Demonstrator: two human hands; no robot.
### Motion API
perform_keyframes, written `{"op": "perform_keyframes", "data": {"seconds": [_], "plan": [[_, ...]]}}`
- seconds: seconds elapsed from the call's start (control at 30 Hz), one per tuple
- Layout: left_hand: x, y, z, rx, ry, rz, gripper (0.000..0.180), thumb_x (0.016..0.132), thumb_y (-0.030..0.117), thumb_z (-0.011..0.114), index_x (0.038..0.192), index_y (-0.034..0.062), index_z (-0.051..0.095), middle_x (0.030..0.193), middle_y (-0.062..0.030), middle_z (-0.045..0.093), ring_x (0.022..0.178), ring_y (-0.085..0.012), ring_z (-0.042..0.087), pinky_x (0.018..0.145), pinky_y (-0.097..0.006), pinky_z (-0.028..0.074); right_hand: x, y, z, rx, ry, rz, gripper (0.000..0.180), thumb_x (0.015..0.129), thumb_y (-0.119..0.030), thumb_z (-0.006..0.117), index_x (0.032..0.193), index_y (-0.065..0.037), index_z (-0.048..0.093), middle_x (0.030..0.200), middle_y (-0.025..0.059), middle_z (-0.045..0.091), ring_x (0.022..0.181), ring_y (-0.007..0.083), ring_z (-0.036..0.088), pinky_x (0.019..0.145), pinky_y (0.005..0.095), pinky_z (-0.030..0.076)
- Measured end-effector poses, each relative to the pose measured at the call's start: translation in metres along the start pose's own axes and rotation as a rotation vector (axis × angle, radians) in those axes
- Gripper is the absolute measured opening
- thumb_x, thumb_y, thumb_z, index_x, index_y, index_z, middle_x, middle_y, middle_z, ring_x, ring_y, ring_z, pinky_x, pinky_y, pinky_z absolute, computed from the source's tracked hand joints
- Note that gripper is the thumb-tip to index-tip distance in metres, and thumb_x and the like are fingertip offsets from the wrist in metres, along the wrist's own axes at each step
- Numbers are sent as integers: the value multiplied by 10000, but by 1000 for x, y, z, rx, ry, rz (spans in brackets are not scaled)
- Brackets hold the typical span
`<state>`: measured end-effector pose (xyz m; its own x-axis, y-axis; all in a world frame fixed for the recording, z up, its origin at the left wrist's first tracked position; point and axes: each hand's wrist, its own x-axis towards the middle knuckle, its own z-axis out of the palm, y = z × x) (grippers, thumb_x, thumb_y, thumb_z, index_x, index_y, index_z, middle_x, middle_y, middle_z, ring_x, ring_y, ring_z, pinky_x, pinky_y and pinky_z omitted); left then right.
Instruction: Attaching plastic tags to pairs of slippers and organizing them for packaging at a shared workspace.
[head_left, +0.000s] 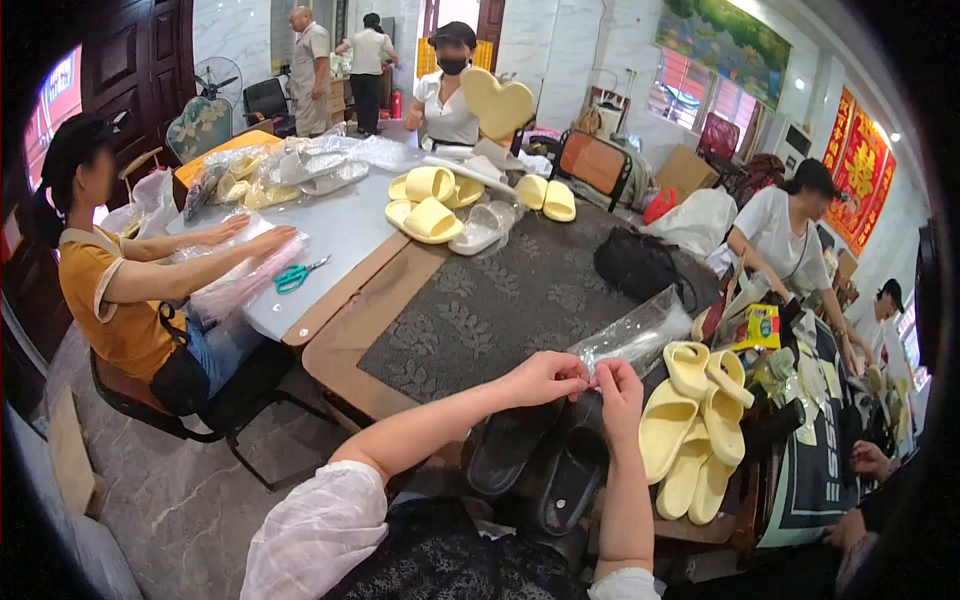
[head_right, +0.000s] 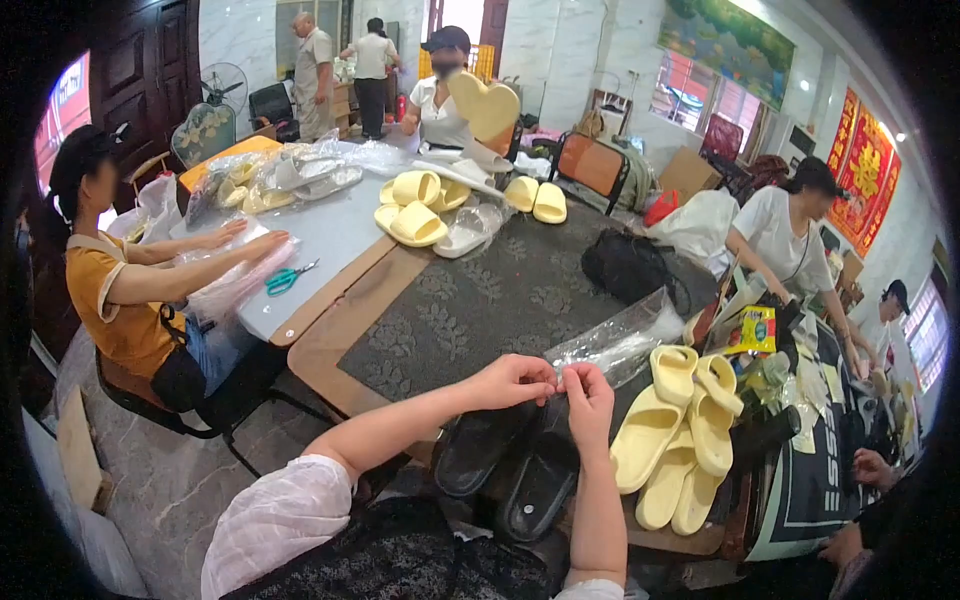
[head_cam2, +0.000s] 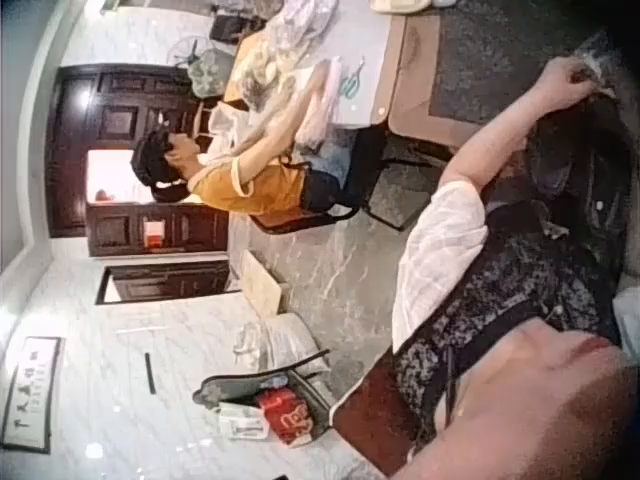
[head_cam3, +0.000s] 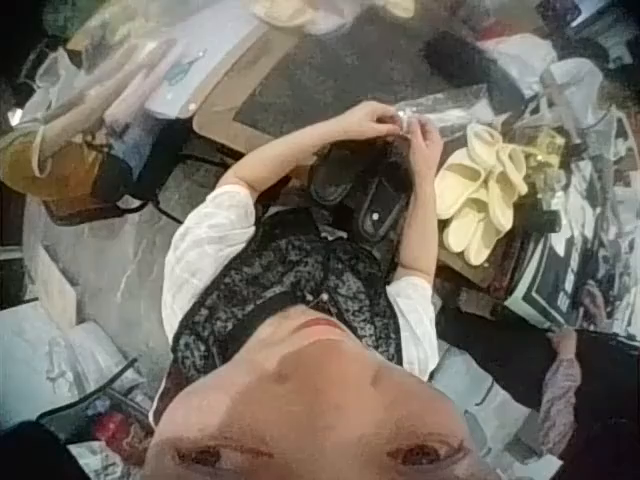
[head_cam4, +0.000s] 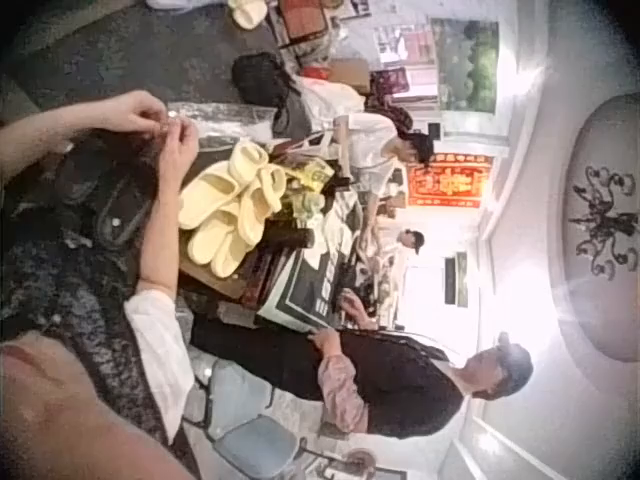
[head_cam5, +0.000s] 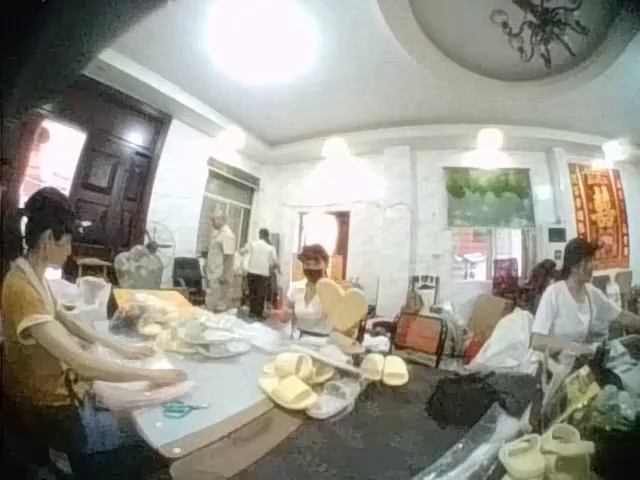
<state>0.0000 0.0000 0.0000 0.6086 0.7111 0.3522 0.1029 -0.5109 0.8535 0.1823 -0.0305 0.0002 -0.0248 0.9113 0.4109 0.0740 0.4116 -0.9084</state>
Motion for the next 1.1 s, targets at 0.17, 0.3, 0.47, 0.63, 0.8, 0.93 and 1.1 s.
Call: {"op": "perform_keyframes", "data": {"seconds": [0.17,0.3,0.47,0.63,0.8,0.93,1.1], "plan": [[-1,-14,22,-281,122,-85,161,907,162,644,984,21,651,790,17,645,712,-54,570,662,-232,471,-21,32,-12,133,131,138,79,935,-94,603,928,-17,622,776,-14,591,737,60,543,690,198,430],[-8,-24,13,-333,200,-92,162,899,169,659,974,26,666,793,17,648,721,-51,567,663,-233,467,-20,15,2,223,103,195,60,919,-87,625,938,-31,626,793,-22,591,723,55,526,673,187,403],[-9,-26,14,-210,206,-125,164,887,184,680,941,29,686,788,23,651,736,-45,561,668,-235,459,-19,24,-4,237,47,210,84,889,-58,648,956,-10,644,818,1,627,749,64,555,699,198,429],[-7,-29,11,-332,189,-162,179,890,192,676,955,26,688,794,29,653,741,-40,556,664,-236,454,-19,23,-4,218,42,212,51,878,-39,661,919,-8,656,839,6,643,762,60,564,722,204,442],[-7,-25,15,-260,190,-130,189,888,182,683,994,27,698,812,32,663,750,-36,552,677,-228,455,-22,27,-6,276,126,200,51,865,-7,672,915,-6,665,855,17,658,780,69,588,741,214,465],[-8,-20,14,-237,194,-162,188,881,177,692,984,21,709,817,24,678,767,-33,568,684,-224,460,-22,33,-6,291,65,190,81,860,3,677,941,3,673,875,28,672,784,81,605,745,218,476],[-9,-30,13,-273,188,-134,177,871,172,699,947,13,710,811,22,677,758,-35,569,673,-221,458,-20,22,0,233,28,227,65,853,-12,678,917,-5,669,845,34,669,773,94,605,747,225,475]]}}
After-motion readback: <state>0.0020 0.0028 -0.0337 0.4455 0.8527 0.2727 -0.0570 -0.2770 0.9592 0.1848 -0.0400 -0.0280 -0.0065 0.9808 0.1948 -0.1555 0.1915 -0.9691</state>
